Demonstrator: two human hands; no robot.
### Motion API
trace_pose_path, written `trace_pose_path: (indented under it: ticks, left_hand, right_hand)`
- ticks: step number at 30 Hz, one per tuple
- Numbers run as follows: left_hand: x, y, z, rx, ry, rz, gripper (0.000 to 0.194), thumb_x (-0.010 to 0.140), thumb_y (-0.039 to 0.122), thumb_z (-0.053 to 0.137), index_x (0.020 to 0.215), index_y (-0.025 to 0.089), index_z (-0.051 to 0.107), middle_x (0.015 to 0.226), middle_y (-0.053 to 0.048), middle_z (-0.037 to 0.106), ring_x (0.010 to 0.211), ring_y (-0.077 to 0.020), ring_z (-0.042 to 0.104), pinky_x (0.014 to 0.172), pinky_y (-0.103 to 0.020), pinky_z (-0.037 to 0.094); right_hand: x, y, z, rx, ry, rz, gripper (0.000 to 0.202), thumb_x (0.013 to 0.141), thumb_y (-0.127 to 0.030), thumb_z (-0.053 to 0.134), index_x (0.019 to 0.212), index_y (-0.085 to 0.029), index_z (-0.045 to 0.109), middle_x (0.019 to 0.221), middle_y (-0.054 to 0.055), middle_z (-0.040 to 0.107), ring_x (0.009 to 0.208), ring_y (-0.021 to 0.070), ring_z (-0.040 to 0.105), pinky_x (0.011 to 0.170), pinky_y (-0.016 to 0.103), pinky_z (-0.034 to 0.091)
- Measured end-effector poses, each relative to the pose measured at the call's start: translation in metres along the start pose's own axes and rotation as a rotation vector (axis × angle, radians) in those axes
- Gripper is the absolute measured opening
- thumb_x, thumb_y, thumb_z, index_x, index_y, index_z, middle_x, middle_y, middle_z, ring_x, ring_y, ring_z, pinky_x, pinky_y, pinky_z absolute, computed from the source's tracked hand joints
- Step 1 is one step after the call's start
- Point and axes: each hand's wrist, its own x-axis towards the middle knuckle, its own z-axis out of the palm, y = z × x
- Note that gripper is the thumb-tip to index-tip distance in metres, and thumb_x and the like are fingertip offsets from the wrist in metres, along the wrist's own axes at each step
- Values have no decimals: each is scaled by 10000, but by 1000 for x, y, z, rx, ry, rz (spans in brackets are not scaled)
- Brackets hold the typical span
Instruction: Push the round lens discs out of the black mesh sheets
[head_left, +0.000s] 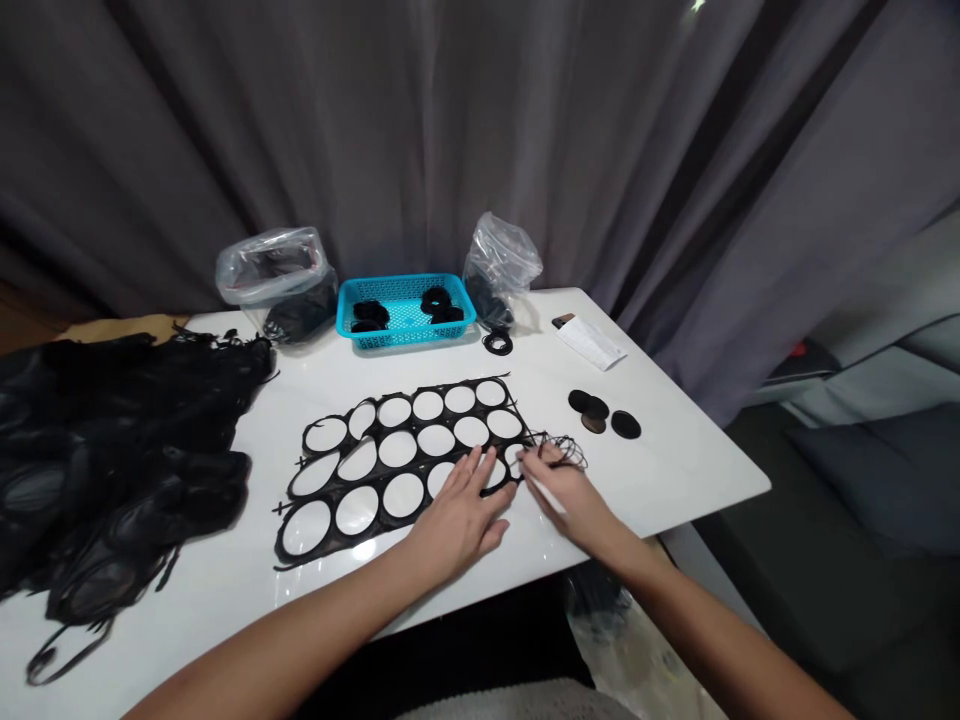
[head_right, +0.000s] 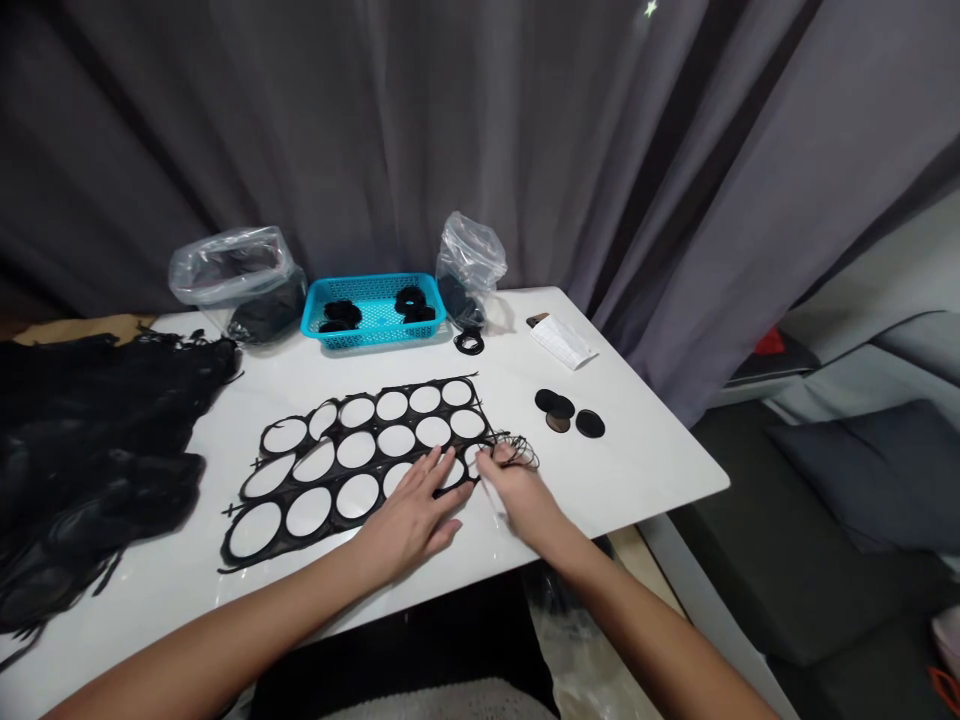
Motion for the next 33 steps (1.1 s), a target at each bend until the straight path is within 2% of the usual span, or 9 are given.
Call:
trace_pose_path:
  ticks: [4,6,8,12,14,16,19,24,33]
  left_hand:
    - [1,1,-1,-10,-15,-16,448,928,287,585,1366,216,528,1579,-219,218,1468,-404,167,1146,-561,278]
    - [0,0,-4,-12,-23,-4,470,923,300,601,1378,215,517,1584,-222,203,1469,-400,164,1149,-553,280]
    - [-3,-1,-7,4,-27,20,549,912,321,624,1427,205,471,1584,-228,199,1468,-388,186,1150,-540,291]
    - [-24,-2,-12,108,0,14,628,918,343,618,1471,127,411,1556,-231,278,1448,-349,282,1159,-504,310]
    - [-36,-2,-12,154,19,-7,604,931,342,598,1455,96,423,1548,-228,297,1443,-331,305,1162,-486,319]
    - [-45,-1,-10,179,32,-15,590,936,344,590,1442,83,436,1541,-230,310,1442,-325,309,1157,-478,332]
    - [-51,2,-7,188,60,-21,564,948,366,569,1428,88,463,1534,-222,328,1441,-322,313,1152,-473,343]
    - [-51,3,-2,165,100,-47,532,946,367,575,1412,125,492,1539,-197,338,1441,-311,319,1161,-472,331]
    - [-50,4,1,127,92,-84,541,927,396,605,1395,144,506,1538,-191,343,1434,-334,326,1154,-489,332]
  right_hand:
    - [29,33,-29,-123,338,235,190,930,-288,453,940,-174,605,910,125,645,784,237,569,746,358,423]
    - [41,42,-42,-77,416,369,176,902,-319,499,847,-179,591,862,99,660,728,216,556,733,356,418]
    - [48,39,-46,64,382,455,210,869,-372,562,791,-179,583,814,83,665,661,190,544,664,334,424]
    - [49,11,-30,655,181,539,361,768,-481,707,769,-167,531,855,90,678,481,108,466,444,265,358]
    - [46,-5,-17,856,73,549,420,731,-485,757,753,-165,486,904,92,682,479,88,476,433,242,356]
    - [41,-19,-4,915,-43,532,416,752,-473,754,761,-163,476,920,76,676,492,77,489,458,232,377]
    - [31,-34,8,853,-176,462,323,824,-436,693,812,-162,524,944,54,663,532,80,491,515,243,407]
    - [20,-45,11,592,-217,296,169,886,-326,610,853,-160,611,963,63,669,903,179,600,798,299,451]
    - [12,-47,18,389,-190,241,142,895,-305,568,848,-184,625,936,47,661,880,189,573,767,314,425]
